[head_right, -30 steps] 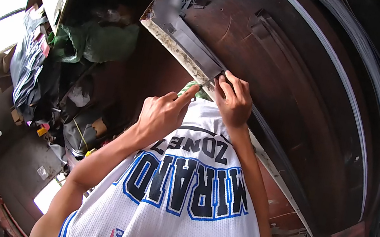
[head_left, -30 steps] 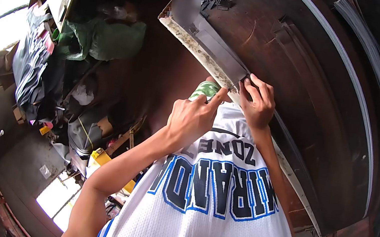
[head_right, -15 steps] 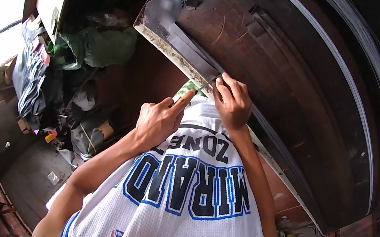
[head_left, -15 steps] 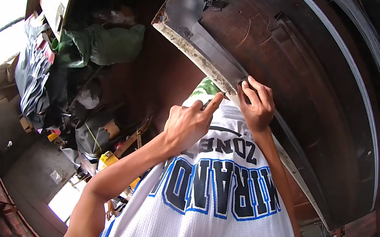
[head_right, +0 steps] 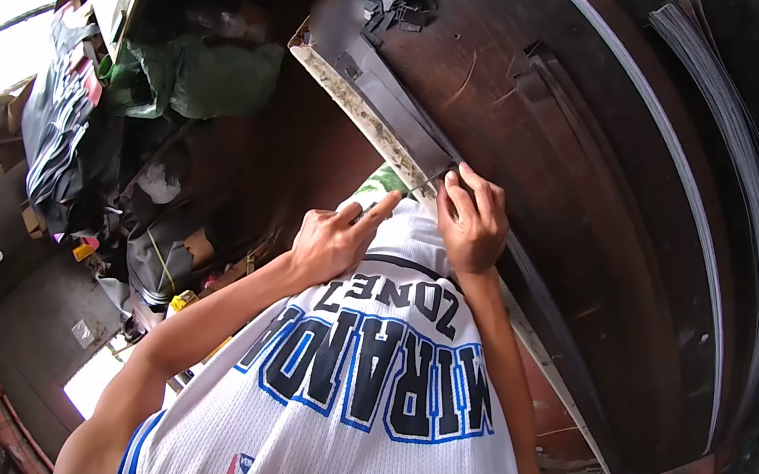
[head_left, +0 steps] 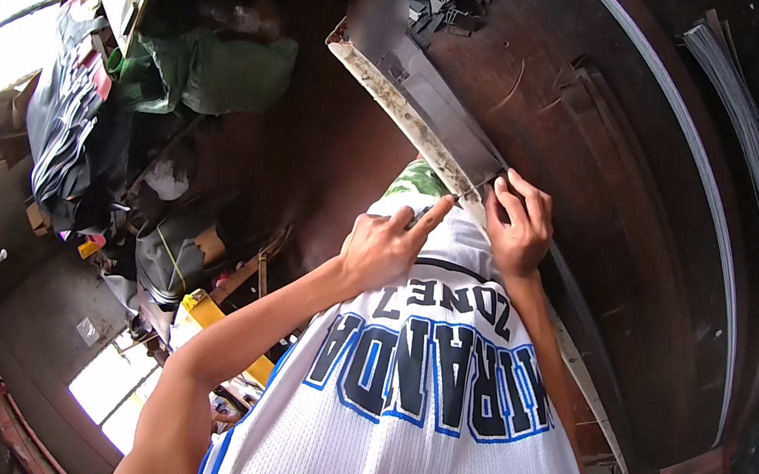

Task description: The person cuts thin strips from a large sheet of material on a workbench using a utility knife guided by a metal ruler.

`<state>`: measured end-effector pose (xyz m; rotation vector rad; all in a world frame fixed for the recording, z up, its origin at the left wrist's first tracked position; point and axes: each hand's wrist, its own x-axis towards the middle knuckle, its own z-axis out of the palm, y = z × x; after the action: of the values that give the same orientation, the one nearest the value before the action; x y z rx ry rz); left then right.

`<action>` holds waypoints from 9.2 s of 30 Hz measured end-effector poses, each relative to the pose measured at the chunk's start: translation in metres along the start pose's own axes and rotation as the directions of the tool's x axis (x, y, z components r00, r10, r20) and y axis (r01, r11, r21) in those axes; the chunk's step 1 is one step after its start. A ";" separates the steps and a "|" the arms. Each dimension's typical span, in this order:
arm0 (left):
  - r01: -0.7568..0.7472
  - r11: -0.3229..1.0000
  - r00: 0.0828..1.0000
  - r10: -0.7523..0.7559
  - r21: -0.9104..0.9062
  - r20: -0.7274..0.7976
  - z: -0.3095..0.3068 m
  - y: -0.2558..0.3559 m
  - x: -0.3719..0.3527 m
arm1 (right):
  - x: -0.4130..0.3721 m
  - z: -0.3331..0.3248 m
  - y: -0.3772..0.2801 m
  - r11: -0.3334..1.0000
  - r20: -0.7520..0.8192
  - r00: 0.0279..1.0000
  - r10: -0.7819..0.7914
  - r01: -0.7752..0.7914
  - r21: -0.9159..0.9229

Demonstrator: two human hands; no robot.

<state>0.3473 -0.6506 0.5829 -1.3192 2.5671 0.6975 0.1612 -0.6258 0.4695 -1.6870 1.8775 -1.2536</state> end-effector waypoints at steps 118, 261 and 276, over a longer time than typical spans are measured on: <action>0.063 0.994 0.988 -0.075 0.089 0.136 -0.052 0.035 0.040 | 0.003 -0.008 -0.001 0.997 0.018 0.998 0.066 -0.067 0.039; 0.088 0.988 0.957 -0.119 0.126 0.264 -0.054 0.035 0.061 | -0.001 -0.003 -0.004 0.999 0.149 0.988 0.042 -0.036 -0.037; 0.142 0.973 0.793 -0.223 0.184 0.567 -0.055 0.060 0.087 | -0.004 -0.011 -0.002 0.996 0.246 0.968 0.057 -0.071 0.049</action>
<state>0.2508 -0.7106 0.6197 -1.0734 1.9242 0.7393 0.1555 -0.6174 0.4757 -1.6534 1.7196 -1.0133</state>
